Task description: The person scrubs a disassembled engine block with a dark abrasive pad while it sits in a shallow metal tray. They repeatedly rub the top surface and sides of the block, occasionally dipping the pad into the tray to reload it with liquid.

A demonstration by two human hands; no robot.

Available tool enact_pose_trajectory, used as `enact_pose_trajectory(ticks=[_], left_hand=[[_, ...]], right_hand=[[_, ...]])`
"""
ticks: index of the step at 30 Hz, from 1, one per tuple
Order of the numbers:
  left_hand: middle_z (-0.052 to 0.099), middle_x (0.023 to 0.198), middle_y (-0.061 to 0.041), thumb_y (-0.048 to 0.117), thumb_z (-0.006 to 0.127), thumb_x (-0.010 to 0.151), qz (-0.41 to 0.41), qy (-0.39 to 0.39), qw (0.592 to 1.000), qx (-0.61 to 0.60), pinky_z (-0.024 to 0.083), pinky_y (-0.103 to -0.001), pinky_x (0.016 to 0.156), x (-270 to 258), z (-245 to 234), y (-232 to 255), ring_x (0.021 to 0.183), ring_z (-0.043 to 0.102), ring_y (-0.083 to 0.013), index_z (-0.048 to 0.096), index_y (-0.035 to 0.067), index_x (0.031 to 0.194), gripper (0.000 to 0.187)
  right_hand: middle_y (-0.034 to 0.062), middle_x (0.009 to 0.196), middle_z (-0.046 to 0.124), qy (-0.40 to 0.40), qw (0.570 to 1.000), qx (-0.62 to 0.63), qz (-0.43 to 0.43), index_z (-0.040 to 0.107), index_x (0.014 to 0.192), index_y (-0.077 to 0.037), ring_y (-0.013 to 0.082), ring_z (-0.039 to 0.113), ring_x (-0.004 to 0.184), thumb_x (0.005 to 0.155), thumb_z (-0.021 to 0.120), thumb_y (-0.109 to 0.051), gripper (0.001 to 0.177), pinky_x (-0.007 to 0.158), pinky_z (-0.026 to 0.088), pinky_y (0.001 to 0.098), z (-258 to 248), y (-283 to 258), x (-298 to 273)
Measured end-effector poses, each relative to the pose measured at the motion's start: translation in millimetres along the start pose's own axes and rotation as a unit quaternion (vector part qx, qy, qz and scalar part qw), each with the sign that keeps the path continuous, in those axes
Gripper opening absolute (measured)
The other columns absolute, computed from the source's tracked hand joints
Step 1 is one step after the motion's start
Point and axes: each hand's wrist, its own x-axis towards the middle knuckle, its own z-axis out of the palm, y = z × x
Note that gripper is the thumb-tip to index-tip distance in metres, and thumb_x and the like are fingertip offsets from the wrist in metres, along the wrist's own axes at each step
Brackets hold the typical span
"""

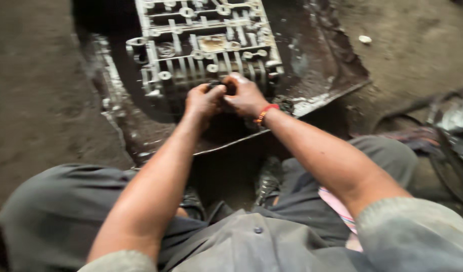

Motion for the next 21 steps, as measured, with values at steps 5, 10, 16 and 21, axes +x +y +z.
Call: enact_pose_trajectory(ticks=[5,10,16,21], left_hand=[[0.072,0.079,-0.007,0.02,0.088,0.076,-0.051,0.067,0.996,-0.012,0.05,-0.028,0.049,0.4,0.1,3.1,0.06,0.066,-0.0136,0.068,0.005,0.101,0.036],[0.072,0.074,-0.006,0.02,0.087,0.08,-0.014,0.095,0.995,0.017,0.049,-0.027,0.046,3.1,-11.4,6.1,0.054,0.062,-0.0109,0.071,0.002,0.097,0.03],[0.076,0.073,-0.005,0.023,0.08,0.083,0.099,0.232,0.965,0.074,0.054,-0.029,0.053,16.2,-39.9,32.6,0.055,0.068,-0.0112,0.075,0.008,0.086,0.017],[0.075,0.082,-0.005,0.025,0.076,0.084,0.252,0.375,0.869,0.204,0.058,-0.036,0.069,23.2,-61.8,55.4,0.074,0.073,-0.0206,0.073,0.012,0.086,0.013]], right_hand=[[0.0162,0.097,0.071,0.032,0.992,-0.11,0.043,0.065,0.108,-0.005,0.0292,0.071,0.091,0.077,0.08,-0.021,0.038,0.081,0.055,0.0374,-2.5,-16.9,-1.7],[0.0155,0.093,0.071,0.061,0.995,-0.08,0.013,0.063,0.104,-0.003,0.0277,0.073,0.088,0.08,0.076,-0.013,0.029,0.082,0.056,0.0363,9.7,-40.5,2.6],[0.0146,0.095,0.075,0.126,0.989,-0.076,-0.026,0.071,0.097,-0.004,0.026,0.074,0.085,0.082,0.082,-0.017,0.022,0.078,0.057,0.0356,35.0,-71.8,29.7],[0.0136,0.089,0.077,0.158,0.983,-0.088,0.031,0.074,0.097,-0.007,0.0262,0.076,0.078,0.083,0.081,-0.024,0.023,0.075,0.059,0.0372,48.3,-90.2,70.1]])
